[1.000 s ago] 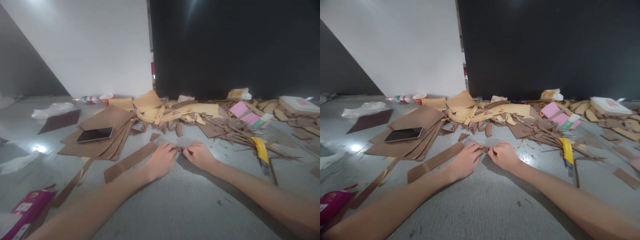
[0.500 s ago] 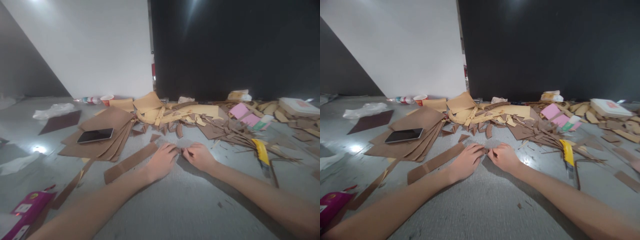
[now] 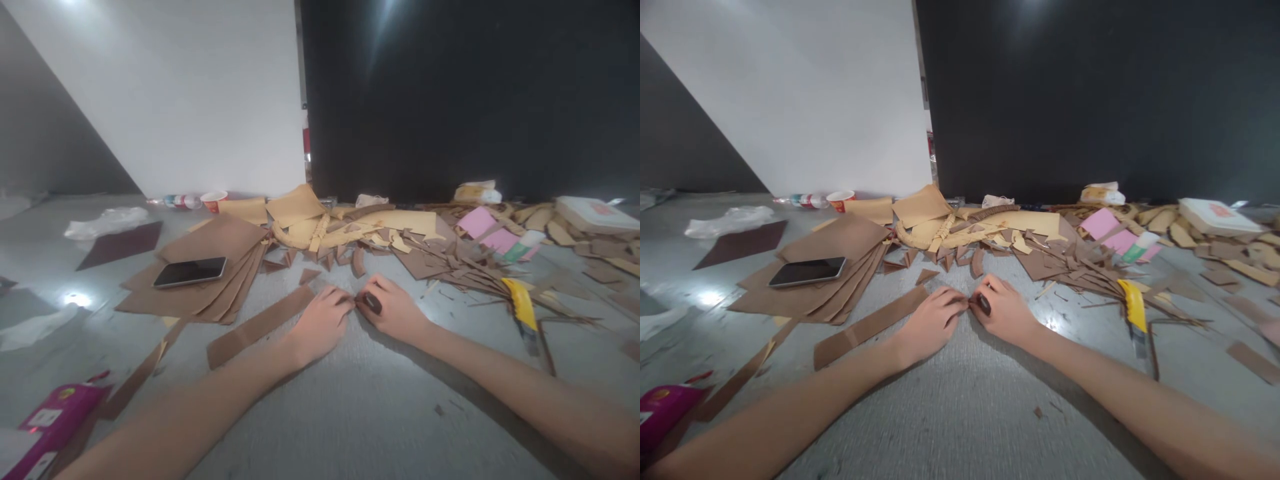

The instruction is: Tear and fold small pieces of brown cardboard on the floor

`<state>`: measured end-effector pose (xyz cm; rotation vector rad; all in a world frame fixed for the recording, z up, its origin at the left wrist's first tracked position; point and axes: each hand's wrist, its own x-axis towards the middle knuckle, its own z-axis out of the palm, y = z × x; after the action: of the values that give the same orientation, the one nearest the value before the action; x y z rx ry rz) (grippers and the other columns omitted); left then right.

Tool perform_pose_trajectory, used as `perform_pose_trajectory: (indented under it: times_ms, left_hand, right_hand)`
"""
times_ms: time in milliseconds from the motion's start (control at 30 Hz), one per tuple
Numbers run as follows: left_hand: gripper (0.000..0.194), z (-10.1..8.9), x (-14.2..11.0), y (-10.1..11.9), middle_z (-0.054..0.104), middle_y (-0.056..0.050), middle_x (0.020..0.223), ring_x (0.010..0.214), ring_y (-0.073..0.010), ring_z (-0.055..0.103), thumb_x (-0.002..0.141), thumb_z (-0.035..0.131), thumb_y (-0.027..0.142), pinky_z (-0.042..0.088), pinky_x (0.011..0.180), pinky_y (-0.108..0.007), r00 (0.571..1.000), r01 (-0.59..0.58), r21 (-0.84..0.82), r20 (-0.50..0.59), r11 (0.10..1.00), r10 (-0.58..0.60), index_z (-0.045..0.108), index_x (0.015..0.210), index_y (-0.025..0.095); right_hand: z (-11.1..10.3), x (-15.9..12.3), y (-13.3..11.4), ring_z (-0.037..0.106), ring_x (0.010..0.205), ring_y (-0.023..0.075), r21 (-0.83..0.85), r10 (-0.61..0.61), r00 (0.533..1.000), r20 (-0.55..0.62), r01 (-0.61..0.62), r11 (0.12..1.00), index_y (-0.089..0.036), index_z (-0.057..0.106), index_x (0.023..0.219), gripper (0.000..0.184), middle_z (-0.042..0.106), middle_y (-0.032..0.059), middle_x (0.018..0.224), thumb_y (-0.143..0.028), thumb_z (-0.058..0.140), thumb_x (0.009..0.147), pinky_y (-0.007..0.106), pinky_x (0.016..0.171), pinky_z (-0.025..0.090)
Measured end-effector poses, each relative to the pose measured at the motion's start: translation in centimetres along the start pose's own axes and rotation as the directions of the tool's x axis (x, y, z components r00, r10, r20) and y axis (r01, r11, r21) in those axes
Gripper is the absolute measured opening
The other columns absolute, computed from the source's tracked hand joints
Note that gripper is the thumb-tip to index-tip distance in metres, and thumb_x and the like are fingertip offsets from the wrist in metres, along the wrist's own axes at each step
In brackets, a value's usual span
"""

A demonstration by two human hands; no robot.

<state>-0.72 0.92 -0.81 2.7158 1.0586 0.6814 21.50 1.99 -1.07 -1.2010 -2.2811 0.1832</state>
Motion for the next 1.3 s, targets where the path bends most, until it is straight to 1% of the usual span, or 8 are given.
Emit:
perform_pose_trajectory:
  times_ms: [167, 367, 500, 600, 733, 833, 1000, 1300]
  left_hand:
    - [0.038, 0.3, 0.0, -0.2, 0.063, -0.012, 0.132, 0.127, -0.0276, 0.053, 0.103, 0.048, 0.013, 0.049, 0.111, -0.048, 0.987, 0.132, 0.004, -0.097, 0.991, -0.131, 0.058, 0.140, 0.015]
    - [0.021, 0.4, 0.2, -0.5, 0.065, -0.011, 0.123, 0.124, -0.0288, 0.053, 0.104, 0.053, 0.020, 0.050, 0.107, -0.050, 0.988, 0.139, 0.005, -0.066, 0.990, -0.138, 0.067, 0.121, 0.017]
    - [0.016, 0.1, 0.3, -0.5, 0.066, -0.009, 0.119, 0.122, -0.0272, 0.054, 0.104, 0.054, 0.016, 0.050, 0.108, -0.046, 0.990, 0.113, -0.045, -0.078, 0.993, -0.116, 0.067, 0.114, 0.017]
    - [0.019, -0.1, 0.3, -0.3, 0.065, -0.008, 0.120, 0.121, -0.0262, 0.054, 0.103, 0.053, 0.012, 0.051, 0.107, -0.045, 0.987, 0.118, -0.081, -0.103, 0.990, -0.126, 0.063, 0.118, 0.017]
    - [0.028, -0.1, 0.2, 0.0, 0.061, -0.011, 0.129, 0.125, -0.0266, 0.052, 0.100, 0.051, 0.007, 0.050, 0.109, -0.047, 0.981, 0.114, -0.053, -0.152, 0.992, -0.121, 0.060, 0.125, 0.015]
    - [0.030, -0.2, 0.1, 0.1, 0.063, -0.010, 0.125, 0.125, -0.0263, 0.053, 0.099, 0.048, 0.005, 0.050, 0.110, -0.046, 0.992, 0.066, -0.007, -0.105, 0.998, -0.067, 0.064, 0.122, 0.016]
    - [0.035, -0.2, 0.1, 0.2, 0.069, -0.009, 0.124, 0.121, -0.0252, 0.057, 0.098, 0.051, 0.002, 0.050, 0.110, -0.043, 0.999, 0.026, 0.028, -0.026, 0.999, -0.026, 0.065, 0.127, 0.014]
    - [0.030, 0.4, -0.1, -0.3, 0.073, -0.010, 0.123, 0.123, -0.0265, 0.058, 0.099, 0.052, 0.006, 0.051, 0.108, -0.044, 0.996, 0.058, 0.077, -0.065, 0.995, -0.053, 0.070, 0.121, 0.013]
  right_hand:
    - [0.2, 0.2, 0.5, 0.062, 0.092, 0.0221, 0.071, 0.029, 0.999, 0.027, -0.031, 0.997, -0.023, 0.064, 0.100, 0.005, 0.060, 0.0071, 0.106, -0.028, 0.063, 0.098, 0.036, 0.086, 0.052]
    - [1.0, 0.4, 1.5, 0.064, 0.109, 0.0241, 0.173, 0.056, 0.998, 0.012, -0.057, 0.983, -0.021, 0.061, 0.099, 0.008, 0.054, 0.0113, 0.124, -0.027, 0.066, 0.095, 0.037, 0.095, 0.053]
    - [0.7, 0.6, 1.4, 0.064, 0.106, 0.0224, 0.239, 0.020, 1.000, -0.006, -0.018, 0.971, -0.021, 0.059, 0.095, 0.008, 0.055, 0.0100, 0.120, -0.027, 0.063, 0.098, 0.036, 0.094, 0.052]
    - [0.3, 0.5, 1.1, 0.064, 0.098, 0.0203, 0.271, -0.012, 0.998, -0.056, 0.026, 0.962, -0.022, 0.061, 0.093, 0.009, 0.058, 0.0065, 0.109, -0.027, 0.062, 0.100, 0.033, 0.089, 0.052]
    - [0.6, 0.2, 1.6, 0.061, 0.087, 0.0190, 0.191, -0.056, 0.992, -0.116, 0.078, 0.978, -0.022, 0.061, 0.079, 0.021, 0.059, 0.0041, 0.095, -0.023, 0.063, 0.100, 0.031, 0.079, 0.050]
    - [1.0, 0.0, 2.1, 0.059, 0.089, 0.0203, 0.115, -0.116, 0.983, -0.146, 0.133, 0.984, -0.021, 0.061, 0.074, 0.024, 0.060, 0.0041, 0.092, -0.019, 0.066, 0.098, 0.032, 0.077, 0.048]
    - [1.2, 0.0, 2.2, 0.059, 0.090, 0.0212, 0.097, -0.158, 0.975, -0.154, 0.174, 0.980, -0.021, 0.063, 0.078, 0.022, 0.061, 0.0044, 0.092, -0.017, 0.065, 0.099, 0.035, 0.078, 0.049]
    - [1.0, -0.1, 1.7, 0.063, 0.093, 0.0217, 0.066, -0.192, 0.978, -0.076, 0.198, 0.978, -0.024, 0.074, 0.101, 0.018, 0.063, 0.0066, 0.099, -0.025, 0.056, 0.106, 0.036, 0.082, 0.054]
